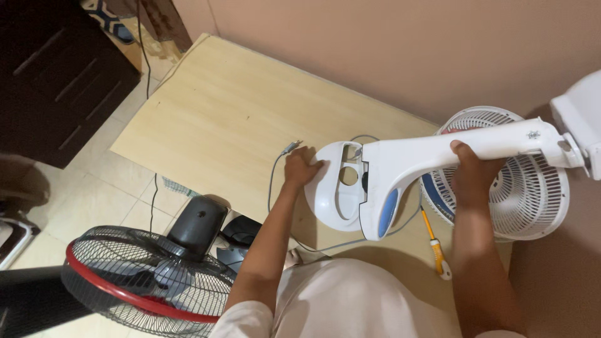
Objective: The person assembles a white pedestal fan by attaching the motor housing to the base and securing it with a screwdriver. They then adjust the internal components and tighten the assembly.
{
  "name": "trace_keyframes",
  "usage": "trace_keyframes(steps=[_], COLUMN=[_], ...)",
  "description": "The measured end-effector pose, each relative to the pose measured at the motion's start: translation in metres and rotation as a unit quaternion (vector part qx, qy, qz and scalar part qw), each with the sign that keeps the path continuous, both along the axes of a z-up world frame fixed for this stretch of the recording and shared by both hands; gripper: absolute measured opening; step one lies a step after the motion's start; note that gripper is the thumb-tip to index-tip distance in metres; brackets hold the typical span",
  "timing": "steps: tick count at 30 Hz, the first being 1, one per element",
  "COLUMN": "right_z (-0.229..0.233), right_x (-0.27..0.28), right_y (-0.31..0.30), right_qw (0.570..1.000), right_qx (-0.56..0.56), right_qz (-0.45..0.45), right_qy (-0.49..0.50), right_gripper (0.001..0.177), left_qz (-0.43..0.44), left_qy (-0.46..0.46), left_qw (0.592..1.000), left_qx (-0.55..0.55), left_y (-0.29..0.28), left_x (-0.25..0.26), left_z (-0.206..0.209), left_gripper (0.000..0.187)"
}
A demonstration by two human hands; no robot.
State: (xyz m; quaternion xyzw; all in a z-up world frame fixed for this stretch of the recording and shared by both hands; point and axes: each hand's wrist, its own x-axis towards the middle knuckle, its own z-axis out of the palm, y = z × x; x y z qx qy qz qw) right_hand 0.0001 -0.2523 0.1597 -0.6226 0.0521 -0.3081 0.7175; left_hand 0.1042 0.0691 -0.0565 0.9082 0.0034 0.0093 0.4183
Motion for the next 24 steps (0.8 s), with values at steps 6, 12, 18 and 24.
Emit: trace_keyframes(steps=[6,12,18,24], right_z=[0.0,-0.007,-0.013,-0.019], right_x=[-0.011,-0.017,-0.03,-0.045], right_y=[-0.008,-0.021,-0.044,-0.061], right_qw=[0.999,1.0,0.994,0.989], right_qx=[-0.025,-0.006,-0.007,0.008], right_qz=[-0.024,0.009,0.077,0.111], right_qy=[0.042,-0.016,-0.072,-0.094], right_gripper=[0.041,0.037,0.036,0.037], left_qz=[-0.06,-0.075,-0.087,-0.096], left_qy=[0.154,0.221,0.193,0.078], left_qw=[0.975,0.961,0.971,0.992], left_qx=[0.145,0.15,0.11,0.027], left_y=[-0.054,-0.067,-0.064,-0.061], left_x=[0.008,0.007,-0.006,-0.033], left_z=[0.058,0.093,0.11,0.124], left_gripper=[0.103,0.102,0.11,0.109])
